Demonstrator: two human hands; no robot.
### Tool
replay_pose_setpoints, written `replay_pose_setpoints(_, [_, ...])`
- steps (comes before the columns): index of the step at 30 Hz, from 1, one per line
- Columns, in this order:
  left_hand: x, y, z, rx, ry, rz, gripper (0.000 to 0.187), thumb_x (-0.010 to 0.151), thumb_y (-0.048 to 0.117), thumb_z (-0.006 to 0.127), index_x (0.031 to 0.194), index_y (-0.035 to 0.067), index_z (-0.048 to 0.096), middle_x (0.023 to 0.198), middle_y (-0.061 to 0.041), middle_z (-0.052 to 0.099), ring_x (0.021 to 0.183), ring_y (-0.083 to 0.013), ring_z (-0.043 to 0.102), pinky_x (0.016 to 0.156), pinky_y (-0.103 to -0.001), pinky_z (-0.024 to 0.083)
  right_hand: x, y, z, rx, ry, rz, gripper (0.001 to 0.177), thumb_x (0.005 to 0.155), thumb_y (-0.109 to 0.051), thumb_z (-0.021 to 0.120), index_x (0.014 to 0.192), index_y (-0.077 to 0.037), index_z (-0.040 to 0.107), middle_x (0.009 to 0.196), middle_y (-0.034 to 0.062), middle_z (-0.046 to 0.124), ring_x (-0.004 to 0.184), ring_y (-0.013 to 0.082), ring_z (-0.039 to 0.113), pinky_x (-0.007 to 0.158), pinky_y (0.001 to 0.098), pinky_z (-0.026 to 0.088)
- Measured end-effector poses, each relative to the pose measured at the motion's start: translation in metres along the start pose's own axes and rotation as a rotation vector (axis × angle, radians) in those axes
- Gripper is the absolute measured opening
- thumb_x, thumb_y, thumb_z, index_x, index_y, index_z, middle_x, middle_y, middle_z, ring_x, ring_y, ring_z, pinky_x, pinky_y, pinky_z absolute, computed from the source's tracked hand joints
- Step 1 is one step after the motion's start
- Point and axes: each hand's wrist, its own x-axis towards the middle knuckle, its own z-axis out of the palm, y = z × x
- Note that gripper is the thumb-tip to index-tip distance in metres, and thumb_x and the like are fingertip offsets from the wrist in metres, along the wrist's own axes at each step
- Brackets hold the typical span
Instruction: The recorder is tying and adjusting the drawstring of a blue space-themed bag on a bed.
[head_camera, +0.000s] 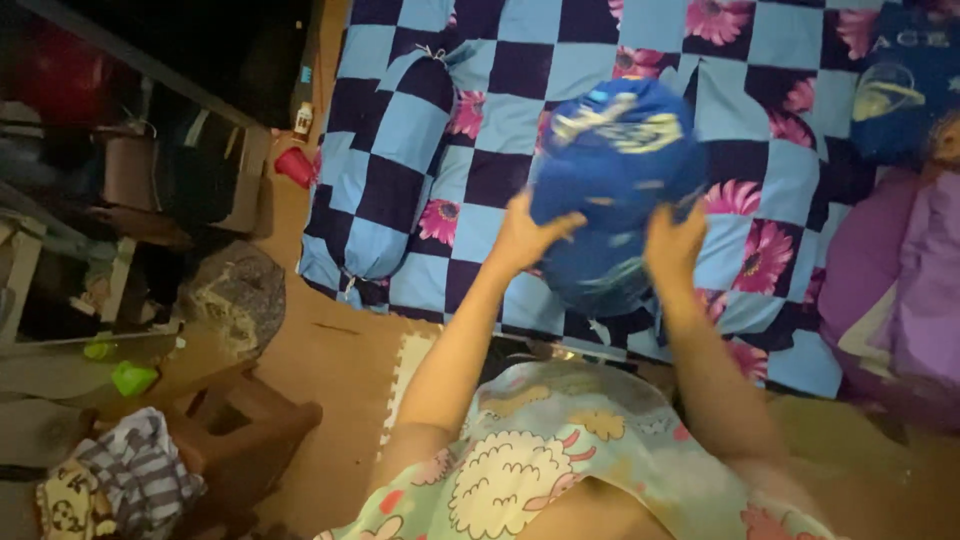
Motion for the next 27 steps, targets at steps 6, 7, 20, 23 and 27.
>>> replay_pose_setpoints(6, [-0.009,-0.048,0.004,-0.172,0.341,-0.076,0.055,0.081,0.011,0.078,0.132,-0.001,0.062,0.119,-0.012,0.073,0.106,-0.0216,0.069,0.099,-0.037,0.055,0.007,0.026,0.007,-0.332,-0.053,-0.182,0.042,0.092,-0.013,0.071,0.125,0.009,0.059,0.121,0.0307,0.062,0.115,0.0467,0.059,0.102,0.049,0.045])
replay_pose_setpoints(7, [-0.015,-0.027,0.008,-0.095,0.251,-0.092,0.054,0.08,0.012,0.083,0.129,-0.001,0.064,0.115,-0.012,0.075,0.105,-0.0213,0.07,0.097,-0.037,0.055,0.027,0.013,0.001,-0.215,-0.092,-0.128,0.037,0.099,-0.016,0.066,0.128,0.007,0.063,0.127,0.0249,0.067,0.121,0.0397,0.064,0.105,0.0447,0.048])
replay_pose_setpoints(20, [-0.028,-0.009,0.007,-0.18,0.19,0.06,0.089,0.069,0.016,0.089,0.141,0.003,0.039,0.129,-0.003,0.061,0.119,-0.015,0.061,0.104,-0.032,0.048,-0.003,0.006,-0.033,0.092,-0.553,-0.047,0.07,0.087,-0.01,0.091,0.145,0.001,0.054,0.134,0.0134,0.067,0.123,0.0197,0.063,0.112,0.0345,0.05])
replay_pose_setpoints(23, [-0.034,0.001,-0.001,-0.176,-0.067,-0.064,0.072,0.071,0.013,0.094,0.134,-0.003,0.062,0.125,-0.013,0.072,0.115,-0.0216,0.067,0.105,-0.037,0.053,0.0,0.067,-0.045,0.2,-0.34,0.007,0.092,0.08,-0.009,0.086,0.153,0.003,0.032,0.145,0.0081,0.055,0.131,0.0168,0.055,0.111,0.0349,0.045])
replay_pose_setpoints(27, [-0.036,-0.014,0.009,0.038,0.029,-0.031,0.088,0.069,0.014,0.095,0.141,-0.003,0.047,0.127,-0.013,0.063,0.118,-0.0227,0.06,0.103,-0.036,0.047,0.013,0.04,-0.029,0.061,-0.285,0.082,0.054,0.091,0.002,0.073,0.142,0.004,0.057,0.13,0.0095,0.069,0.117,0.0173,0.067,0.106,0.0327,0.055])
